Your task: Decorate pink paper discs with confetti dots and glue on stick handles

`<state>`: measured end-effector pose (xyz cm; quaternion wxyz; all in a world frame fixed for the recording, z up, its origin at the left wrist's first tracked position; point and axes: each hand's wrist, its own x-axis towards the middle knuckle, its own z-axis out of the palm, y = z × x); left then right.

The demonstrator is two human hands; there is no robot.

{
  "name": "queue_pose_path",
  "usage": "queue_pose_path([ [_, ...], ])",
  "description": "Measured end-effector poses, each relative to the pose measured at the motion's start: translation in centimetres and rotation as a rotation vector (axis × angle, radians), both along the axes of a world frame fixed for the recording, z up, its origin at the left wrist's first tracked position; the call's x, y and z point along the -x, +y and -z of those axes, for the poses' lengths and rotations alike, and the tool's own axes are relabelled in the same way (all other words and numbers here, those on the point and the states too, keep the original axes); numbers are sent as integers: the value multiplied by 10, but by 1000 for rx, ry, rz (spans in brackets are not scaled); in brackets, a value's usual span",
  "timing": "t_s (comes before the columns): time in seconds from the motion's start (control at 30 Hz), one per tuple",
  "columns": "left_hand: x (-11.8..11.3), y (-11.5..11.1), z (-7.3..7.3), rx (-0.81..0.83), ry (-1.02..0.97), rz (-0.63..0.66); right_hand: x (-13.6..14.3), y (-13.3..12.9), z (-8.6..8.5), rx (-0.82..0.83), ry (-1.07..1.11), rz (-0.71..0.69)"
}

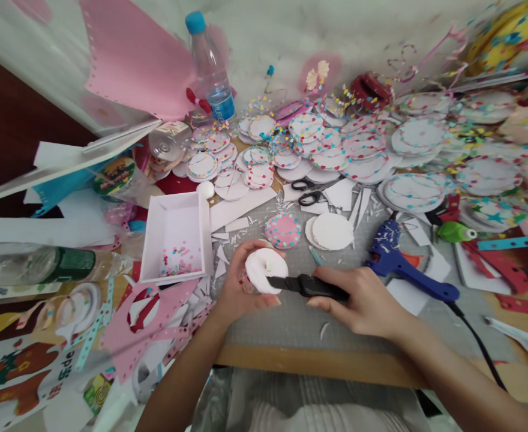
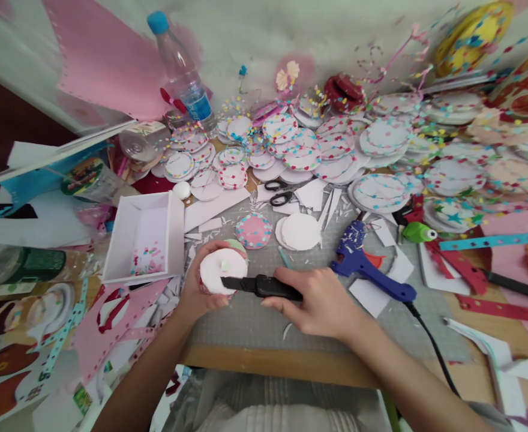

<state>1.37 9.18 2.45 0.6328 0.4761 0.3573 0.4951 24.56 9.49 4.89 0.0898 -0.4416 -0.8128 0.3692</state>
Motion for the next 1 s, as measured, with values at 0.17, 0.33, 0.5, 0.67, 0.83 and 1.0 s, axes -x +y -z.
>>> queue_pose_path([
  [0.17, 2, 1, 0, 15, 65, -34, 0, 0, 0, -18, -15, -2],
  [0.33, 4, 0, 3, 37, 38, -17, 0, 0, 0, -23, 3, -1],
  [0.5, 2, -2, 4, 104, 9, 17, -1, 1, 1, -6, 4, -7],
  [0.67, 4, -5, 7, 116, 38, 35, 0, 1, 1, 5, -1, -8],
  [0.83, 6, -6, 13, 50, 111, 32, -1, 1, 1, -8, -16, -18],
  [1.0, 8, -8, 15, 55, 130, 44, -1, 1, 4, -37, -16, -21],
])
